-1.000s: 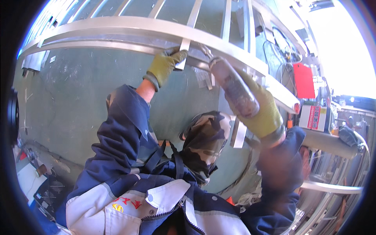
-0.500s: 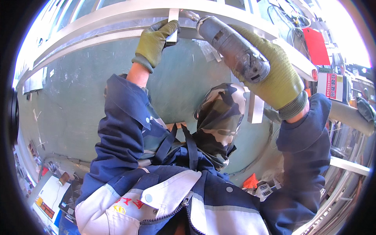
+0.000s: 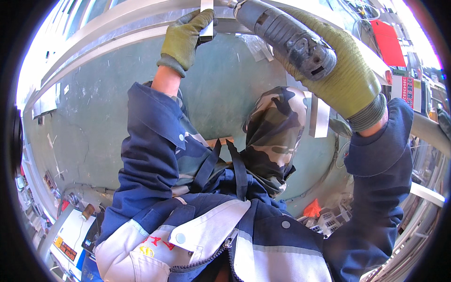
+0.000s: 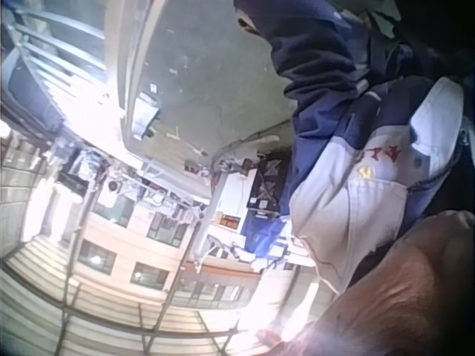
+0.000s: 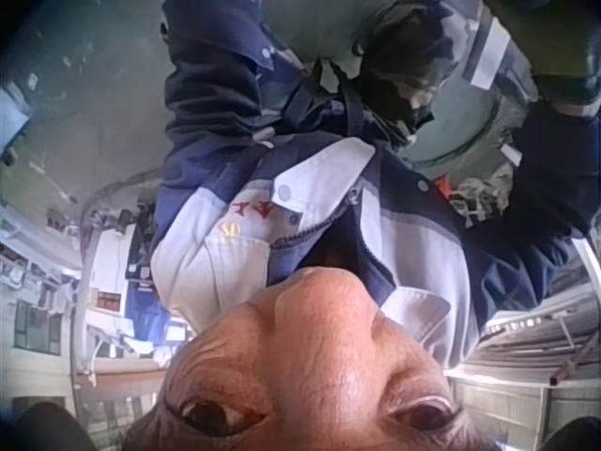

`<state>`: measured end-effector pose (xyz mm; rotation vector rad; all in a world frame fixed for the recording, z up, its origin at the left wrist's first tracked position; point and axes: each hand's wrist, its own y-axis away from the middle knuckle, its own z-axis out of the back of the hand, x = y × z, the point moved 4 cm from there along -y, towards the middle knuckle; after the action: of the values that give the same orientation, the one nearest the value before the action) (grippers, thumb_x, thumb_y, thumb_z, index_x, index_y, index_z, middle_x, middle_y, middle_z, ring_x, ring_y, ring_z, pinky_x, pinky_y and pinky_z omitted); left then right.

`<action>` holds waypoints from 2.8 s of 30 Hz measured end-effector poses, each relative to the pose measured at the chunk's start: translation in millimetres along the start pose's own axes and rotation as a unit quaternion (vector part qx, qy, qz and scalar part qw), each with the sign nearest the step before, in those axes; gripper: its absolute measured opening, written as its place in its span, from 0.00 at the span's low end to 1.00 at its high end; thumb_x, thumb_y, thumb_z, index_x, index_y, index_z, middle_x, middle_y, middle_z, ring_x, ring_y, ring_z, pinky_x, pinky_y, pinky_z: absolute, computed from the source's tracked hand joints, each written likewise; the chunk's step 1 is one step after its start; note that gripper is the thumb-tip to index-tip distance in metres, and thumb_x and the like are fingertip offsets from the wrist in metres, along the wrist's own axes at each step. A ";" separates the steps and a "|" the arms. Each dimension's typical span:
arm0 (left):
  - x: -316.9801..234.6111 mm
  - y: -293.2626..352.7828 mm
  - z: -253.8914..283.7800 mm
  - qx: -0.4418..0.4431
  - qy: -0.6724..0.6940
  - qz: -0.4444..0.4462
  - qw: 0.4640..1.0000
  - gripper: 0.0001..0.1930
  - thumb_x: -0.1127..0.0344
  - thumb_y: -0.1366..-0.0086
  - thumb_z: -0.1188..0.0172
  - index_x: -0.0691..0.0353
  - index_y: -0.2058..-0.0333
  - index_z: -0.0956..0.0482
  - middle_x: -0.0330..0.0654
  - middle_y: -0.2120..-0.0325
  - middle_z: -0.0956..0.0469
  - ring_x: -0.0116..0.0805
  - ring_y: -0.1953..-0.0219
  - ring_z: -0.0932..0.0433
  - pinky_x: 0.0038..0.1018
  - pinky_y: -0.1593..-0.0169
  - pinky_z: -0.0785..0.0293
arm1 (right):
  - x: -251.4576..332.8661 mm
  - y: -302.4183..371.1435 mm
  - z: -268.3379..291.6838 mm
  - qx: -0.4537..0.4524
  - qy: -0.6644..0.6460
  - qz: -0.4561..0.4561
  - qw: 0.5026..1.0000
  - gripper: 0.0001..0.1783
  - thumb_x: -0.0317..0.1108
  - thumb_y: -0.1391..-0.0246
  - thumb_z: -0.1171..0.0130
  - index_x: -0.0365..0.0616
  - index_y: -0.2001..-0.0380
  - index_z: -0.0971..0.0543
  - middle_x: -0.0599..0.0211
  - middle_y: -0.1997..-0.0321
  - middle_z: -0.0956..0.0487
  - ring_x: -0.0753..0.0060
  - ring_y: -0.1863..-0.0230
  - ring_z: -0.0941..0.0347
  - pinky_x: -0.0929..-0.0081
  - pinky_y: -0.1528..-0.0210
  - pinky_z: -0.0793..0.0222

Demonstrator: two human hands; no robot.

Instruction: The person uses a miter saw to cut aluminum profiles, then positions and welds small metal pieces onto a large aluminum frame structure using a handheld welding torch. The person moves between the saw and the frame, handling cut pieces and welding them into place.

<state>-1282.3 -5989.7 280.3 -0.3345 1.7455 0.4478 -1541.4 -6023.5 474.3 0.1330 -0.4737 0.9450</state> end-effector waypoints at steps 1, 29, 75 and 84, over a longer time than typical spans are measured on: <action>0.1 -0.6 -0.4 -0.002 0.004 0.002 1.000 0.27 0.51 0.37 0.28 0.67 0.47 0.17 0.41 0.58 0.15 0.30 0.56 0.21 0.25 0.47 0.26 | 1.1 -0.6 0.3 0.000 0.002 0.002 1.000 0.39 0.39 0.50 0.21 0.41 0.38 0.26 0.58 0.47 0.18 0.66 0.47 0.21 0.67 0.41 0.27; -4.1 -0.4 -2.8 -0.006 -0.013 0.013 1.000 0.29 0.52 0.36 0.28 0.71 0.46 0.19 0.47 0.56 0.15 0.33 0.58 0.20 0.27 0.51 0.23 | 27.9 -37.3 -11.3 0.023 0.039 0.023 0.999 0.35 0.33 0.51 0.28 0.49 0.38 0.25 0.50 0.53 0.17 0.47 0.53 0.19 0.61 0.51 0.23; -13.5 5.8 -4.7 -0.024 -0.020 0.012 0.999 0.32 0.50 0.37 0.28 0.71 0.44 0.21 0.49 0.54 0.16 0.36 0.52 0.19 0.28 0.46 0.24 | 12.2 -43.1 -22.5 0.062 0.021 0.048 0.997 0.34 0.30 0.51 0.29 0.44 0.38 0.25 0.49 0.47 0.18 0.45 0.48 0.20 0.61 0.46 0.25; -17.3 7.6 -3.5 -0.026 -0.019 0.040 0.999 0.32 0.50 0.38 0.27 0.70 0.44 0.21 0.49 0.52 0.17 0.36 0.49 0.19 0.28 0.45 0.24 | 11.2 -37.1 -13.8 0.064 0.082 0.042 0.994 0.36 0.32 0.52 0.26 0.44 0.38 0.25 0.51 0.47 0.19 0.47 0.48 0.21 0.61 0.44 0.26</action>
<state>-1285.1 -5984.9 298.7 -0.2915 1.7171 0.5551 -1501.4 -6032.5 470.5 0.1504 -0.2694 1.0596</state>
